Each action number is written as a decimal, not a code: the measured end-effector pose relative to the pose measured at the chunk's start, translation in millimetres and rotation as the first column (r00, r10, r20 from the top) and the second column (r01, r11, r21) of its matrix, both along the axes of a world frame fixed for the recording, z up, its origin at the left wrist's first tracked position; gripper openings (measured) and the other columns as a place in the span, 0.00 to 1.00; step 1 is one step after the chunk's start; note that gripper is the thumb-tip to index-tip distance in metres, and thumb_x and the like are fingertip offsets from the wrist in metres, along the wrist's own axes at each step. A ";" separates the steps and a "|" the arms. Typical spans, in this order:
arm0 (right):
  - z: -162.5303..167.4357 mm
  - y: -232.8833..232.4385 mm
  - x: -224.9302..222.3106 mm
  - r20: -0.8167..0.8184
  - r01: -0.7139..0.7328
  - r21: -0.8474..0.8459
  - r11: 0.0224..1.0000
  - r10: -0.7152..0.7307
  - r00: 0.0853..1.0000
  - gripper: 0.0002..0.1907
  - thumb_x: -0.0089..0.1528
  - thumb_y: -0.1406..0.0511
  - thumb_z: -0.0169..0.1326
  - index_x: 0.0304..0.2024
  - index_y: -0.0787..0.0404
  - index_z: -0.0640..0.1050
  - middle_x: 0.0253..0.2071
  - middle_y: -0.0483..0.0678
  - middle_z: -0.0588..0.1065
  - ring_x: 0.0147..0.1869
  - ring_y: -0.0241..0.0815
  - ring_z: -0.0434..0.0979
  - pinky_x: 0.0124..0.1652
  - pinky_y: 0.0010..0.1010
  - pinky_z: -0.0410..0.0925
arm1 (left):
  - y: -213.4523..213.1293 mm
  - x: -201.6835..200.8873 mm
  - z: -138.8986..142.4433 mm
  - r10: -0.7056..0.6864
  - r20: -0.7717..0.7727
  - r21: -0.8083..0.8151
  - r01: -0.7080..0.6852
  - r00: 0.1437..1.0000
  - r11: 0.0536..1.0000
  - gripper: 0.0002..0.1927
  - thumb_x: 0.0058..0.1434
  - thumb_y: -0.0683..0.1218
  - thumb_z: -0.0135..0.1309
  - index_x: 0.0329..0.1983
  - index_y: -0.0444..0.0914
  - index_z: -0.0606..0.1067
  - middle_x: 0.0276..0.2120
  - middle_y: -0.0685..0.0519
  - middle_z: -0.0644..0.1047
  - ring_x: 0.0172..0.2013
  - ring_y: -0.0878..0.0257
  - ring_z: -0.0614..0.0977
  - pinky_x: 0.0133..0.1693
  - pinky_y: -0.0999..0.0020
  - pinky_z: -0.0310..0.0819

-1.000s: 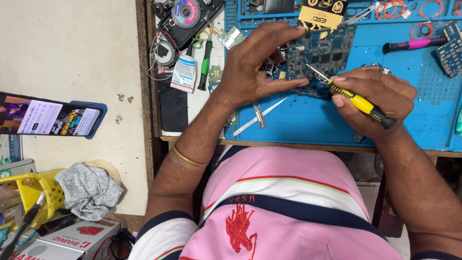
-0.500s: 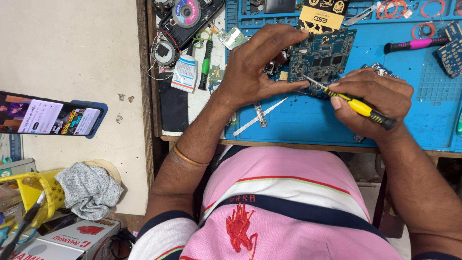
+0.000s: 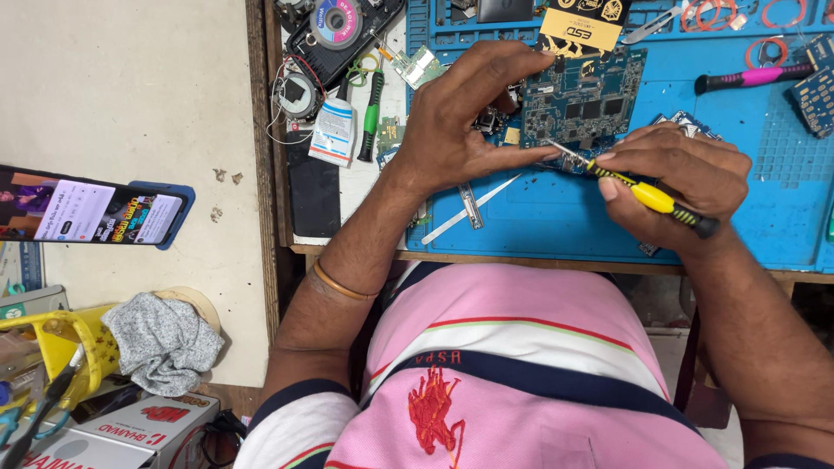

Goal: The person holds a blue circuit board on a blue repair mat and uses a yellow-handled screwdriver to work on components on the board, repositioning and turning the board repeatedly while prying and unscrewing at different points. Other boards and tools lie on the mat around the work area.

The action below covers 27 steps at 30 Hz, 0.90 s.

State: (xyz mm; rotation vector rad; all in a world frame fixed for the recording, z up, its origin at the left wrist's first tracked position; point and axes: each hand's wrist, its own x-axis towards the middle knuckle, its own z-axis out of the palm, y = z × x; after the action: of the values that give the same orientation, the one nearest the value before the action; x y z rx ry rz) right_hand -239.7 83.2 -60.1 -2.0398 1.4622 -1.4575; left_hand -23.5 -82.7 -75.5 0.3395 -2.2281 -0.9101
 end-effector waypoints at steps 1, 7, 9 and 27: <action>0.2 0.4 0.4 0.000 0.012 -0.011 1.000 -0.012 1.000 0.09 0.59 0.74 0.64 0.42 0.69 0.80 0.37 0.57 0.80 0.39 0.47 0.83 0.40 0.32 0.75 | 0.2 0.1 0.2 0.004 -0.003 -0.006 -0.004 1.000 1.000 0.42 0.57 0.56 0.80 0.69 0.51 0.68 0.60 0.57 0.73 0.44 0.70 0.84 0.41 0.78 0.87; 2.4 2.4 0.2 -0.025 0.027 0.057 0.998 -0.026 0.999 0.10 0.58 0.74 0.65 0.42 0.70 0.81 0.36 0.57 0.80 0.39 0.47 0.83 0.37 0.31 0.74 | -0.2 -0.3 0.4 -0.012 -0.003 -0.026 0.012 1.000 1.000 0.42 0.58 0.56 0.80 0.69 0.51 0.68 0.60 0.57 0.73 0.45 0.69 0.84 0.41 0.78 0.87; 0.6 1.4 -0.2 -0.002 0.008 0.053 0.999 -0.008 1.000 0.09 0.59 0.74 0.65 0.42 0.69 0.81 0.36 0.55 0.80 0.39 0.46 0.83 0.37 0.30 0.74 | -0.2 0.2 -0.1 -0.006 0.003 -0.028 0.006 1.000 1.000 0.42 0.58 0.57 0.80 0.69 0.51 0.68 0.60 0.57 0.74 0.45 0.70 0.85 0.41 0.78 0.87; -0.8 2.0 -0.2 -0.022 0.108 0.002 0.994 -0.108 0.994 0.10 0.58 0.72 0.64 0.41 0.71 0.80 0.38 0.59 0.80 0.41 0.49 0.83 0.43 0.36 0.74 | 1.4 0.1 0.7 -0.024 0.013 -0.009 0.024 1.000 1.000 0.42 0.57 0.58 0.80 0.69 0.50 0.68 0.59 0.57 0.74 0.42 0.69 0.84 0.40 0.77 0.86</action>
State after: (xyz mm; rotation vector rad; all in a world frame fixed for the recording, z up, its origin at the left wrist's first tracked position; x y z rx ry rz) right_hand -239.9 85.2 -60.9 -2.0095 1.6060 -1.4759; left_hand -23.4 -81.3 -74.8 0.3162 -2.2524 -0.9120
